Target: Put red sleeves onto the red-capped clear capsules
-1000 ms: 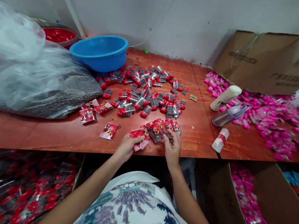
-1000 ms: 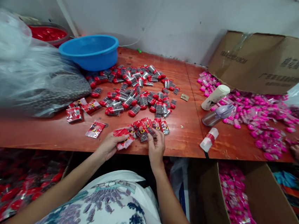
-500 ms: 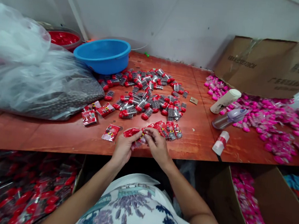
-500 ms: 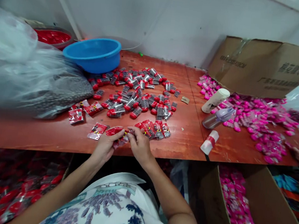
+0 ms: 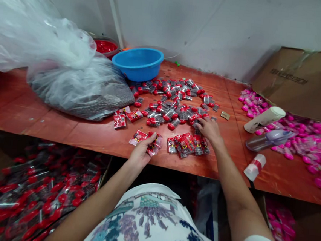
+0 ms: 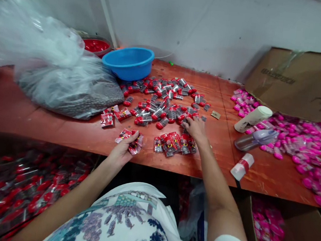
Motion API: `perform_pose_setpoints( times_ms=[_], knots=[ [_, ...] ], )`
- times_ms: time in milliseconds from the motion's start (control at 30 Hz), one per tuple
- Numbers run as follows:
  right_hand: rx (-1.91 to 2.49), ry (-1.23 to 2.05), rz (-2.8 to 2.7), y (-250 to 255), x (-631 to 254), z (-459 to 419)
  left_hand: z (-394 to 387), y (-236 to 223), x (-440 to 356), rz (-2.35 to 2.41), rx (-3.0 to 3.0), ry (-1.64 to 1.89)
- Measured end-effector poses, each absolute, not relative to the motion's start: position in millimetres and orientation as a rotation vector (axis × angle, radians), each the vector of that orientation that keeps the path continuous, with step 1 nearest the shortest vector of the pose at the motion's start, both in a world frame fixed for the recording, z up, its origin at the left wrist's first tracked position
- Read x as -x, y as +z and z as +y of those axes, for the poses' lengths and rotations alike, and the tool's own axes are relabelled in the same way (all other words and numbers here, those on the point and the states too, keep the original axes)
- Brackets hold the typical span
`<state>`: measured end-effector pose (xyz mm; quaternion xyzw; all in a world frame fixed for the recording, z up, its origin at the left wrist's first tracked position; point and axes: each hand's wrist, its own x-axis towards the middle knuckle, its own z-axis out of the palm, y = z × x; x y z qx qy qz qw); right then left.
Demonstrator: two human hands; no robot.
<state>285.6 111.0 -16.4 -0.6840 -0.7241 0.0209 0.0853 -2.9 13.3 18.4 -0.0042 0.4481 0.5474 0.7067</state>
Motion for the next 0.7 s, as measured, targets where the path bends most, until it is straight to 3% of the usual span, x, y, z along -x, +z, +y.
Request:
perform_pose_setpoints(
  times_ms=[133,267,533,700],
  knots=[
    [2.127,-0.053,-2.104,-23,-268,110,15,18,3,0.967,0.035,1.214],
    [2.163,0.103,-1.886,-28,-261,113,17,20,4,0.947,0.053,1.215],
    [1.807,0.301,-1.451,-1,-250,88,17,29,10,0.917,0.083,1.263],
    [1.234,0.885,-1.396,28,-185,22,19,27,4,0.917,0.108,1.263]
  ],
)
